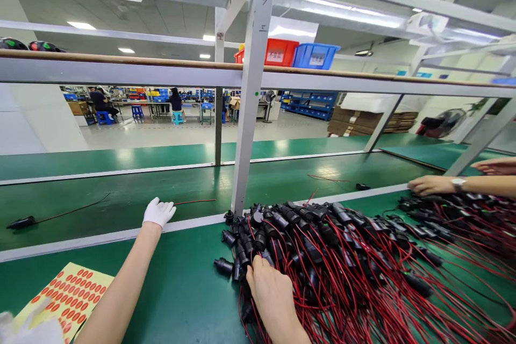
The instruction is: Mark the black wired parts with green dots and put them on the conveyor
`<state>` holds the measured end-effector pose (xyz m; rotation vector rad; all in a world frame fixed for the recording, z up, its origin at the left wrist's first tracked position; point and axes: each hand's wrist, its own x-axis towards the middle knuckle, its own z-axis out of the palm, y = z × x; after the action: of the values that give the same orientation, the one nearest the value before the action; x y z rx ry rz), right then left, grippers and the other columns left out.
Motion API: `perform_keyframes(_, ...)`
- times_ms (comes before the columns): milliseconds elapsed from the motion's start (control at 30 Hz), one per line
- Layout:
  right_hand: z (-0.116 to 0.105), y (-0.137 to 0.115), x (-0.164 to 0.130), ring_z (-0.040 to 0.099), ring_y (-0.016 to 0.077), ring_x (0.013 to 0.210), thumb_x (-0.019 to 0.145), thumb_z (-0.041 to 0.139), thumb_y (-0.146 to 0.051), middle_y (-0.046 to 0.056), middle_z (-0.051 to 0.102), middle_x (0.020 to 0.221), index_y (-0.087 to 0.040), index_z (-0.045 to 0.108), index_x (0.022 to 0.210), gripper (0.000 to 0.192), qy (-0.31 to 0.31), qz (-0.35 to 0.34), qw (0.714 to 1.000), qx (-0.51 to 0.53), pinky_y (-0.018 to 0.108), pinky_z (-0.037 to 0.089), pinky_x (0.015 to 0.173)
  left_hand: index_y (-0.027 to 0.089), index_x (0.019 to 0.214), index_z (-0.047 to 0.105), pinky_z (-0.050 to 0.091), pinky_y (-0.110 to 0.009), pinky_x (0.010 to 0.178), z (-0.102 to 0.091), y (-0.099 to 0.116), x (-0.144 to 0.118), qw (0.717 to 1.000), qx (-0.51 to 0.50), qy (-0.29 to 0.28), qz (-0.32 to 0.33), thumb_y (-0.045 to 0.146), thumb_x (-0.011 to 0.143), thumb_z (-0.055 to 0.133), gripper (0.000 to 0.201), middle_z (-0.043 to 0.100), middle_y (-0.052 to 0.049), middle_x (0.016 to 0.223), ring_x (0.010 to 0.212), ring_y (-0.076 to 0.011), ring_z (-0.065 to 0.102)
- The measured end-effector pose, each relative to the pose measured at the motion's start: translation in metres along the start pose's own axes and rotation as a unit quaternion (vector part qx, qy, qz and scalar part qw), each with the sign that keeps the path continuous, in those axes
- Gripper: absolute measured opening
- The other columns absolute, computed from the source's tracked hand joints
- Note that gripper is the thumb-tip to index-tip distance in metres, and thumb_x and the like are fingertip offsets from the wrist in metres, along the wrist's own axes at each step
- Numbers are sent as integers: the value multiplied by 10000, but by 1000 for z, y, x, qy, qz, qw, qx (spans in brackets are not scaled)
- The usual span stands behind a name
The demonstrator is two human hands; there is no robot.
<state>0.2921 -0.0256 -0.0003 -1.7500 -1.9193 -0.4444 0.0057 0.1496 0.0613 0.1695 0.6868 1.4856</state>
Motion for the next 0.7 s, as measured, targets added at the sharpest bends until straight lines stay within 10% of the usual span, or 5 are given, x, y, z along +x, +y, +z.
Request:
perform_keyframes(333,-68,18,87,598,160,471,963,415,-301,-30,621,528,-247,475,650,323,-78,44,992,91,238,330,487,-37,1013,698,561,-357,689,5,-111,-111,917,118,-210,-318,219,991,521,311,759,-210,883,690,-243,747)
perform_keyframes(700,-82,11,64,592,170,408,939,443,-295,-42,589,468,-253,445,634,308,-56,3,995,81,249,252,439,52,999,705,533,-281,717,6,-130,-139,896,57,-226,-379,385,1011,500,392,782,-125,892,707,-157,732)
